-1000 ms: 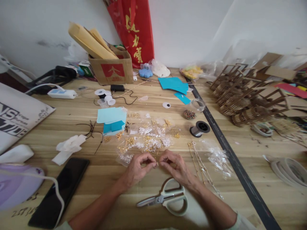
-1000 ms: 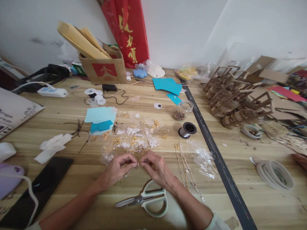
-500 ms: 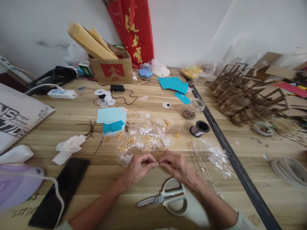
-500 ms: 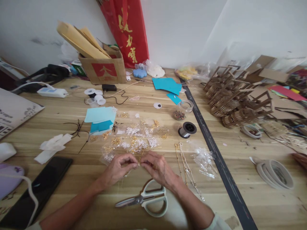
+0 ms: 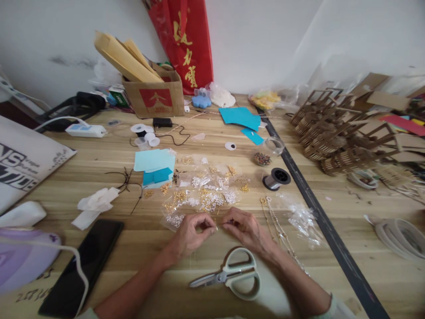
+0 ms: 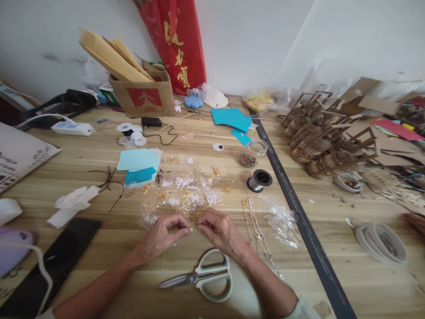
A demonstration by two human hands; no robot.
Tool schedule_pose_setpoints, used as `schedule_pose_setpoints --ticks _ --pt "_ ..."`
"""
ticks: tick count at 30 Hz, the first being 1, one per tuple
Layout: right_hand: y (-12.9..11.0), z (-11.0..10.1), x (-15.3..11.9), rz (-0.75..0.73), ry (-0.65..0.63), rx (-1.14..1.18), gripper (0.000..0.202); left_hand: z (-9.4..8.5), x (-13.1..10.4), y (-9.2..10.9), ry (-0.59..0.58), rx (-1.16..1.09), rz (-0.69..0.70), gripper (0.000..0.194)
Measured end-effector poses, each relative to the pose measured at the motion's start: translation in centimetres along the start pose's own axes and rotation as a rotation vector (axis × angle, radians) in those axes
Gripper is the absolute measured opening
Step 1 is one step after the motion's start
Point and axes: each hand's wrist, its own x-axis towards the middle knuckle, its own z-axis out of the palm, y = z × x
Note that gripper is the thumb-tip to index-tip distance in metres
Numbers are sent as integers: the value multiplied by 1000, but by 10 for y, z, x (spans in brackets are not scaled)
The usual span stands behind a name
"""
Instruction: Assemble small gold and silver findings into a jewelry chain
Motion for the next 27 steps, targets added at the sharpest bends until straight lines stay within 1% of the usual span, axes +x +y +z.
schedule_pose_setpoints --ticks 5,9,12,15,18,22,27 --pt "-1 0 0 81 37 52 20 0 1 -1 4 21 3 8" --pt "-3 1 1 188 44 147 24 1 1 -1 1 28 2 8" --pt "-3 2 2 278 57 251 27 1 0 -2 2 29 7 8" --pt "-3 4 2 338 71 424 29 1 0 -3 4 34 16 8" --pt "-4 6 2 367 80 586 29 1 1 -2 1 39 20 8" --pt "-5 9 2 362 92 734 27 0 1 1 -5 42 31 9" --pt "-2 14 2 368 63 828 26 1 1 1 -12 23 37 9"
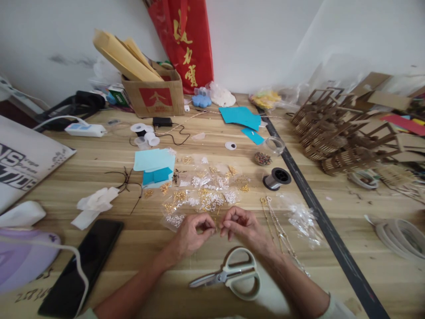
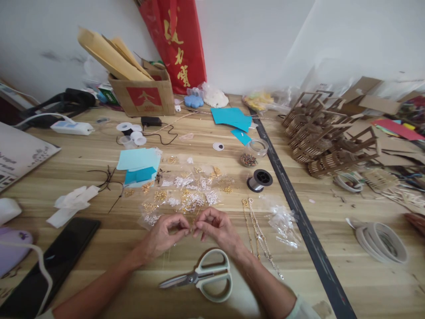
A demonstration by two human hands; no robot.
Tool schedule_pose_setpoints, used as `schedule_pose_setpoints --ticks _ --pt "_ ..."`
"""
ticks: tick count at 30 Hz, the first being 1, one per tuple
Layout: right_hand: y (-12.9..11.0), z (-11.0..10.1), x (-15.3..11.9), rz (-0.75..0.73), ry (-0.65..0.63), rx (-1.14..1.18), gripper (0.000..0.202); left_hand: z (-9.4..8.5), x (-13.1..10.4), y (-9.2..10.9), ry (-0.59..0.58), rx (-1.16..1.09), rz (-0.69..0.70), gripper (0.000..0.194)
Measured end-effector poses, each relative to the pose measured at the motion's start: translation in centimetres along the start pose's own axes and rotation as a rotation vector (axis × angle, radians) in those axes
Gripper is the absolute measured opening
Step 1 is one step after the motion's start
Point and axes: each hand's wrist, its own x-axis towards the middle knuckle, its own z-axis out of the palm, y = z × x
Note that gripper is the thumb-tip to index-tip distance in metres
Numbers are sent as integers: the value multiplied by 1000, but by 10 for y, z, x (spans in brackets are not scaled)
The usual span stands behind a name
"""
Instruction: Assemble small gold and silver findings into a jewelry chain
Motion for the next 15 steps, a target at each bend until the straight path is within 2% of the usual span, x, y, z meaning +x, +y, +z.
schedule_pose_setpoints --ticks 7,15 --pt "10 0 3 -2 40 -34 27 4 -2 -1 12 -3 -34 4" --pt "14 3 3 -4 74 -81 31 0 0 3 -13 -129 -125 2"
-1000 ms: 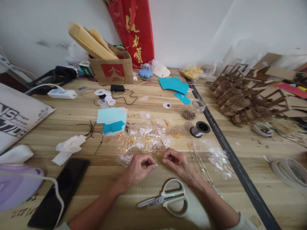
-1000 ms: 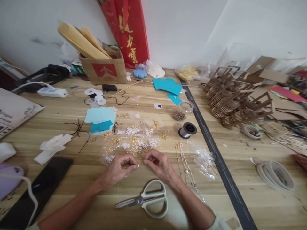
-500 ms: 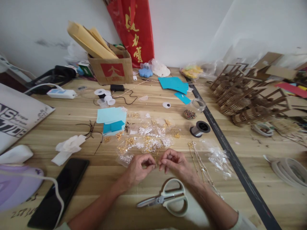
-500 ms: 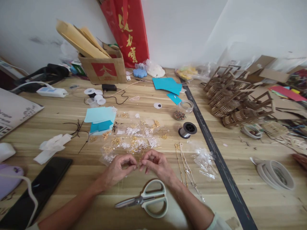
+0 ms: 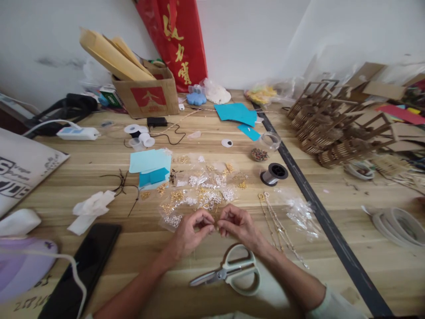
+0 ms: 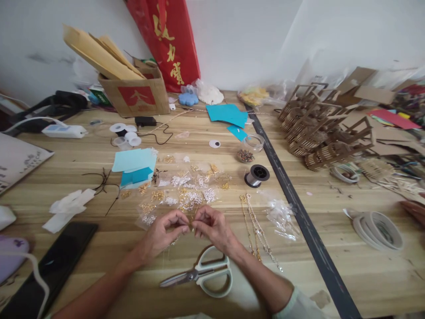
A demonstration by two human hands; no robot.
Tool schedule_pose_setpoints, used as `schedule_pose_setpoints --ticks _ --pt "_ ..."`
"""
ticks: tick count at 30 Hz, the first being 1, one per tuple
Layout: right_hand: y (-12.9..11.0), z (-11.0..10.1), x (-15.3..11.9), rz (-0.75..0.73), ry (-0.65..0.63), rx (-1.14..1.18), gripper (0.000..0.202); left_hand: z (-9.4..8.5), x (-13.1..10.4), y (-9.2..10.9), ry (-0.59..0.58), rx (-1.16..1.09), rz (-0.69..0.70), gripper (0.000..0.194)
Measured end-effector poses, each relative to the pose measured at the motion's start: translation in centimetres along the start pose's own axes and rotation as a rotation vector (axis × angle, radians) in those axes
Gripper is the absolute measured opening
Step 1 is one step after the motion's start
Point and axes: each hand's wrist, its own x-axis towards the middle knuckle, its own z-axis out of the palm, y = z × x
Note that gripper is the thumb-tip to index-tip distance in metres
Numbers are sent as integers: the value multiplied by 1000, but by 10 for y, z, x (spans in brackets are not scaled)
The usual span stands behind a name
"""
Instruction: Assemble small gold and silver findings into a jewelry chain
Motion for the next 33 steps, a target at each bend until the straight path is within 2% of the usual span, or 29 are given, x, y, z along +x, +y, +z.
schedule_pose_setpoints --ticks 7,13,21,33 --pt "-12 -2 -5 -24 -87 -166 29 0 0 0 -7 4 -12 4" --pt "-11 -4 -4 -33 -80 -299 24 1 0 -1 15 57 28 5" --pt "-5 -7 -4 -134 -83 -505 11 1 -2 1 64 120 73 1" --pt "-2 -5 -5 -199 -97 -576 9 6 -4 -5 163 274 305 4"
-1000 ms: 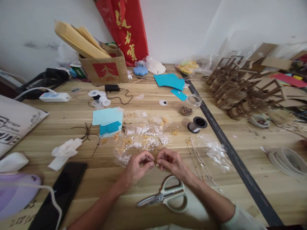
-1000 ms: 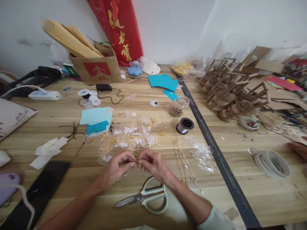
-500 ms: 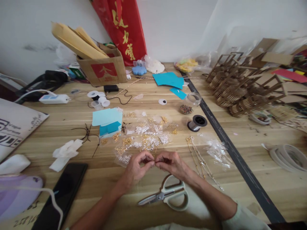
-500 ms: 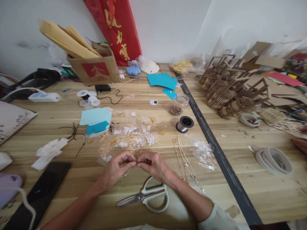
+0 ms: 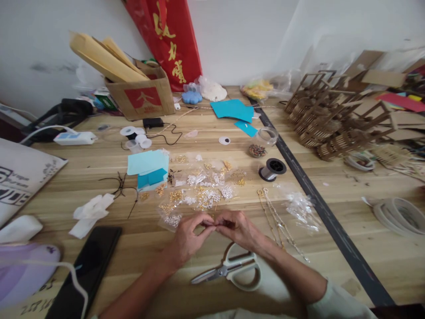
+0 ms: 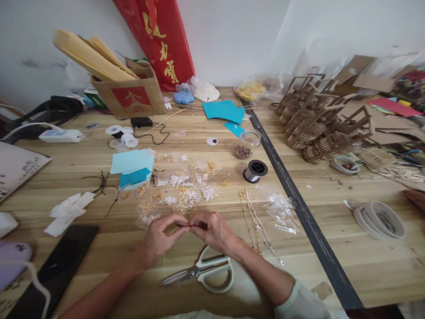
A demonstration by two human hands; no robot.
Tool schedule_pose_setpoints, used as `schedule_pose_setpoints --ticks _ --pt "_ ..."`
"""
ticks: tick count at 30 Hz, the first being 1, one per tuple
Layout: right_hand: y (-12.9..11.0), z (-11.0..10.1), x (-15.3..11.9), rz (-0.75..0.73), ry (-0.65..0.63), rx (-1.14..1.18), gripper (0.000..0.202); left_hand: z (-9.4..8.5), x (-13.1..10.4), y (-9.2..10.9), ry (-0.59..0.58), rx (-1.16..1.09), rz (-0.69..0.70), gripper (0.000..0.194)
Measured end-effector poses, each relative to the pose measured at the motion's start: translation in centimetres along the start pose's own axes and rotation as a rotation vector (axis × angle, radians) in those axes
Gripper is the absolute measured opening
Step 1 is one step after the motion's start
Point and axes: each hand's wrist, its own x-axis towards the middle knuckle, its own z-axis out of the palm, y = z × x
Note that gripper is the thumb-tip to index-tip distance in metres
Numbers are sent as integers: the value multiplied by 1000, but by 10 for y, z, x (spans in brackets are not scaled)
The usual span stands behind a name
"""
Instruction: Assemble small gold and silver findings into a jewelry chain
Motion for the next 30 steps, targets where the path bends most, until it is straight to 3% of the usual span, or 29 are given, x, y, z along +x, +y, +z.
schedule_pose_setpoints --ticks 15,22,30 --pt "0 -1 1 28 14 15 8 -4 5 -2 -2 -57 -69 7" --pt "0 2 1 19 8 -7 8 1 2 -2 45 15 45 11" --pt "-1 0 2 66 -10 34 10 6 -1 -3 161 150 287 5"
